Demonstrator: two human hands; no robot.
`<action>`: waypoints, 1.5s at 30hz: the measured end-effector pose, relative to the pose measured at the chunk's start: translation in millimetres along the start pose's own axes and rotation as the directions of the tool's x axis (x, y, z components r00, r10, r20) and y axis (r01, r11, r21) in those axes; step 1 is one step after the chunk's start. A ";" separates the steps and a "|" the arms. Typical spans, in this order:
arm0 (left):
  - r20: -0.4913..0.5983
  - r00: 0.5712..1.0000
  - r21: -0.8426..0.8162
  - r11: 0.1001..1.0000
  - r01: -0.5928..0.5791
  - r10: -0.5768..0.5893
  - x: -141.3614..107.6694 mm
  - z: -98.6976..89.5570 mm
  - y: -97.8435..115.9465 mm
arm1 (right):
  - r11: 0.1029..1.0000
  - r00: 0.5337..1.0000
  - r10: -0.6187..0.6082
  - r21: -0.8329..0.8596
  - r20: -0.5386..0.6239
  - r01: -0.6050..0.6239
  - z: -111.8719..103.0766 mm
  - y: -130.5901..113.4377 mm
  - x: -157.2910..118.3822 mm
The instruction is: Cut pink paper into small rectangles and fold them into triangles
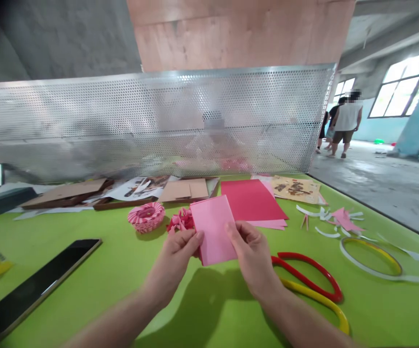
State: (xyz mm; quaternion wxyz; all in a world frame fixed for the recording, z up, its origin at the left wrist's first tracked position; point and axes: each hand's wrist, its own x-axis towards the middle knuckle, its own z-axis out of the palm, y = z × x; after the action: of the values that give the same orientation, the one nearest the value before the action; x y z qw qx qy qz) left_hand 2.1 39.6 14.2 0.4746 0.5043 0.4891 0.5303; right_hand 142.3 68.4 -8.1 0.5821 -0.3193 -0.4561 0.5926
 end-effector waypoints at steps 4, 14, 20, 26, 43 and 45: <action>0.019 1.000 0.019 1.000 -0.022 0.021 -2.0 -3.9 -1.7 | 0.999 0.998 0.040 -0.004 0.038 -0.040 2.6 -1.0 -1.0; 0.219 0.970 -0.193 0.970 0.145 -0.102 -1.1 -12.7 -8.1 | 0.992 0.994 0.038 -0.123 0.100 -0.026 8.3 -6.1 -5.0; 0.241 0.961 -0.210 0.959 0.190 -0.138 1.2 -16.1 -11.2 | 0.982 0.990 0.027 -0.188 0.135 -0.001 7.6 -3.6 -6.2; 0.181 0.966 -0.385 0.891 0.240 -0.182 5.8 -19.6 -11.7 | 0.949 0.994 0.031 -0.315 0.105 0.003 3.4 -16.0 -1.2; 0.019 0.976 -0.618 0.764 0.183 -0.218 14.5 -35.4 6.8 | 0.139 0.964 -0.190 -0.966 0.189 0.217 -161.8 -4.5 -71.5; -0.023 0.973 -0.623 0.764 0.167 -0.231 15.2 -36.3 7.3 | 0.020 0.961 -0.184 -0.977 0.205 0.213 -166.1 -1.6 -69.9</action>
State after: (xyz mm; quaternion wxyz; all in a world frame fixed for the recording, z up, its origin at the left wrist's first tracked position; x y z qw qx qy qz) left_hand -34.8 52.8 22.0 0.6419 0.2401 0.3623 0.6317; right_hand 302.3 27.7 -80.4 0.2740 -0.5579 -0.7827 0.0327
